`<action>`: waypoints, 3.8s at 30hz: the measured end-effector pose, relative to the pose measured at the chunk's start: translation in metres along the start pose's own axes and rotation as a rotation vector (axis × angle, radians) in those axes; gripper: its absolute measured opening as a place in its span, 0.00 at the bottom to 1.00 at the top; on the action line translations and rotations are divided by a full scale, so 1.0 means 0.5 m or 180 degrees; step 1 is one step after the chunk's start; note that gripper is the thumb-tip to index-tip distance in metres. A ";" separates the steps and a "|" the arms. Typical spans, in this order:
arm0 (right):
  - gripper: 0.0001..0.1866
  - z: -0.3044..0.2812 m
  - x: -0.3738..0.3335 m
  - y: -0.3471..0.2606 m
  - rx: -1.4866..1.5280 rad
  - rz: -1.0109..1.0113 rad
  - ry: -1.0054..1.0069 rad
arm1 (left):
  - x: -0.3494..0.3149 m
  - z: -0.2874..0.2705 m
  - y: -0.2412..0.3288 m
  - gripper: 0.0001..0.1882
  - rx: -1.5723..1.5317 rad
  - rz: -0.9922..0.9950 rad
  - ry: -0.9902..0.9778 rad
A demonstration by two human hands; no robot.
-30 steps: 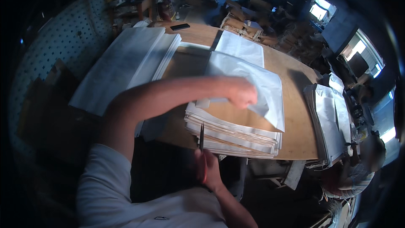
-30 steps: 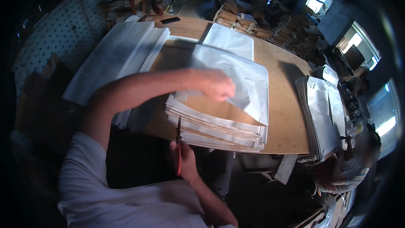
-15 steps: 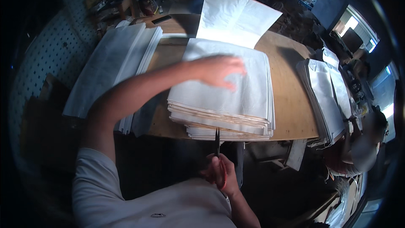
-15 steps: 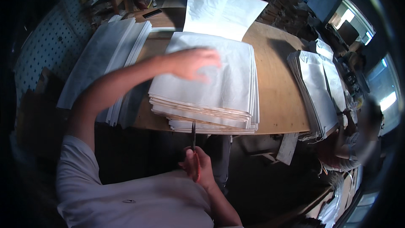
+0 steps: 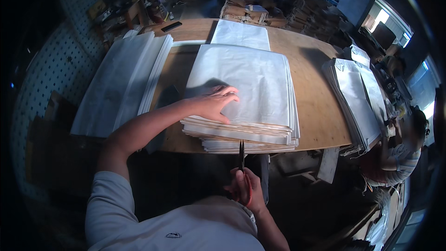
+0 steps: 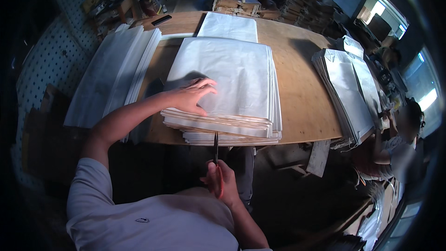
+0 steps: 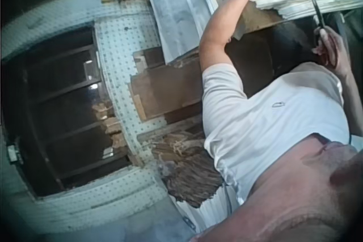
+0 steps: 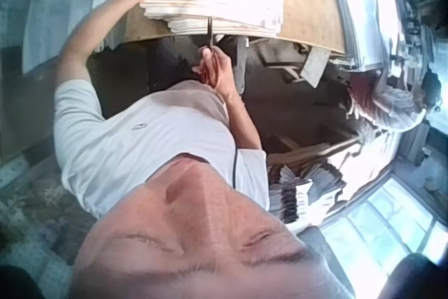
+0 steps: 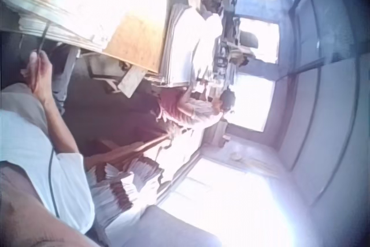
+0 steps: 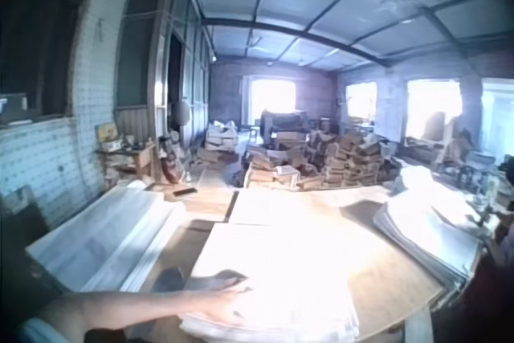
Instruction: The person uses red-handled scissors to trim the edges of a stack of white fabric pieces on a wooden worktable. They repeatedly align the stack and cut along the side, then move trimmed pieces aside. A second person works at a nearby table in the background.
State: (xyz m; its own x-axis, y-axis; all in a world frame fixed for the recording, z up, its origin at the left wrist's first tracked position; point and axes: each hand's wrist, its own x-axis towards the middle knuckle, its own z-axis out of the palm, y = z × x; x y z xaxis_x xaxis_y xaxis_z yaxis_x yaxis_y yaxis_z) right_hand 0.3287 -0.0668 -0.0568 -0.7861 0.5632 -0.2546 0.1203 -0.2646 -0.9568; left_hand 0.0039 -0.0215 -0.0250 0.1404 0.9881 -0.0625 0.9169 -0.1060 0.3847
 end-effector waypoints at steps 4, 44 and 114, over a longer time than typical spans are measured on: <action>0.30 -0.007 -0.002 -0.005 -0.0012 0.0081 0.0092 | 0.001 0.015 -0.015 0.39 -0.0012 0.0297 0.0140; 0.39 -0.176 0.131 -0.059 -0.0210 0.0025 0.0950 | -0.029 0.001 0.027 0.04 0.2042 0.1739 0.1904; 0.24 0.198 0.163 0.032 -0.0598 -0.0119 -0.0272 | 0.041 -0.089 0.018 0.06 0.0850 0.1851 0.0715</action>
State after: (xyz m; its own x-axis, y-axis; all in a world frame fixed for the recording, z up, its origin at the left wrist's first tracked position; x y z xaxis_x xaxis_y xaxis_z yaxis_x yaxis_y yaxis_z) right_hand 0.2067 -0.1026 -0.0791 -0.8398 0.4993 -0.2133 0.1948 -0.0896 -0.9767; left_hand -0.0013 0.0028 0.0183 0.5843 0.7581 0.2897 0.7805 -0.6227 0.0553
